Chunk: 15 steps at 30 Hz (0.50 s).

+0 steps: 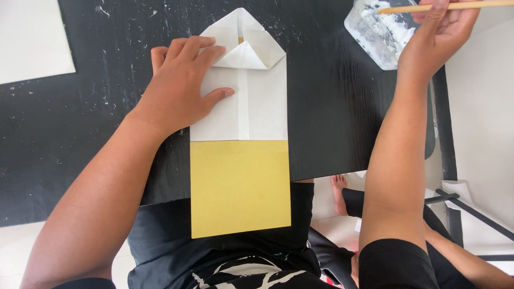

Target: Manually assembling a paper bag by folding the top edges and applying glue with a brush.

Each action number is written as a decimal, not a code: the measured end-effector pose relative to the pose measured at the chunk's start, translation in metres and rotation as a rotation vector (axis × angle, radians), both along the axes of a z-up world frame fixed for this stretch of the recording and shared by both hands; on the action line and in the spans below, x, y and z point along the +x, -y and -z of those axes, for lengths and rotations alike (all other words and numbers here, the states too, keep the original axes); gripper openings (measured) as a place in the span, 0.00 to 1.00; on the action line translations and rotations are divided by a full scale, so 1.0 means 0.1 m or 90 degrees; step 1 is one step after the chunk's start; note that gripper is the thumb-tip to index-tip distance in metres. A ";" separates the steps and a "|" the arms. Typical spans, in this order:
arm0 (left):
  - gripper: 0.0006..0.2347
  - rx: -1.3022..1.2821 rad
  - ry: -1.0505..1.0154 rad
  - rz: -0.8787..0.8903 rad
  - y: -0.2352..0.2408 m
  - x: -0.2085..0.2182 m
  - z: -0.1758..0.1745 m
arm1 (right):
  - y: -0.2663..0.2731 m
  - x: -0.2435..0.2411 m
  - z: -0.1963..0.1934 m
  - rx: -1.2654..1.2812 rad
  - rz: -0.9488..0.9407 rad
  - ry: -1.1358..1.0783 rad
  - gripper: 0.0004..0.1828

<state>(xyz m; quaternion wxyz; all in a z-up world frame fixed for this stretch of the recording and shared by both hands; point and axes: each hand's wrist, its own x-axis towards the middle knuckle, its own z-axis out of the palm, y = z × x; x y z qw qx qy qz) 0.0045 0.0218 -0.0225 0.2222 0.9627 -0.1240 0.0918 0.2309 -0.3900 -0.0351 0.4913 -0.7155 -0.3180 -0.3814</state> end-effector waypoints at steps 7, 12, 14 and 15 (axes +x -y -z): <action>0.26 -0.005 -0.007 -0.002 0.00 0.01 0.00 | 0.09 0.09 0.07 0.058 0.026 0.022 0.14; 0.25 -0.007 -0.016 -0.003 0.01 0.01 -0.01 | -0.05 -0.02 -0.07 0.039 0.021 0.054 0.18; 0.25 -0.003 -0.016 -0.003 0.01 0.00 -0.02 | -0.08 -0.04 -0.09 0.017 0.039 0.005 0.19; 0.25 -0.003 -0.015 -0.003 0.01 0.00 -0.02 | -0.09 -0.05 -0.09 0.017 0.040 0.005 0.19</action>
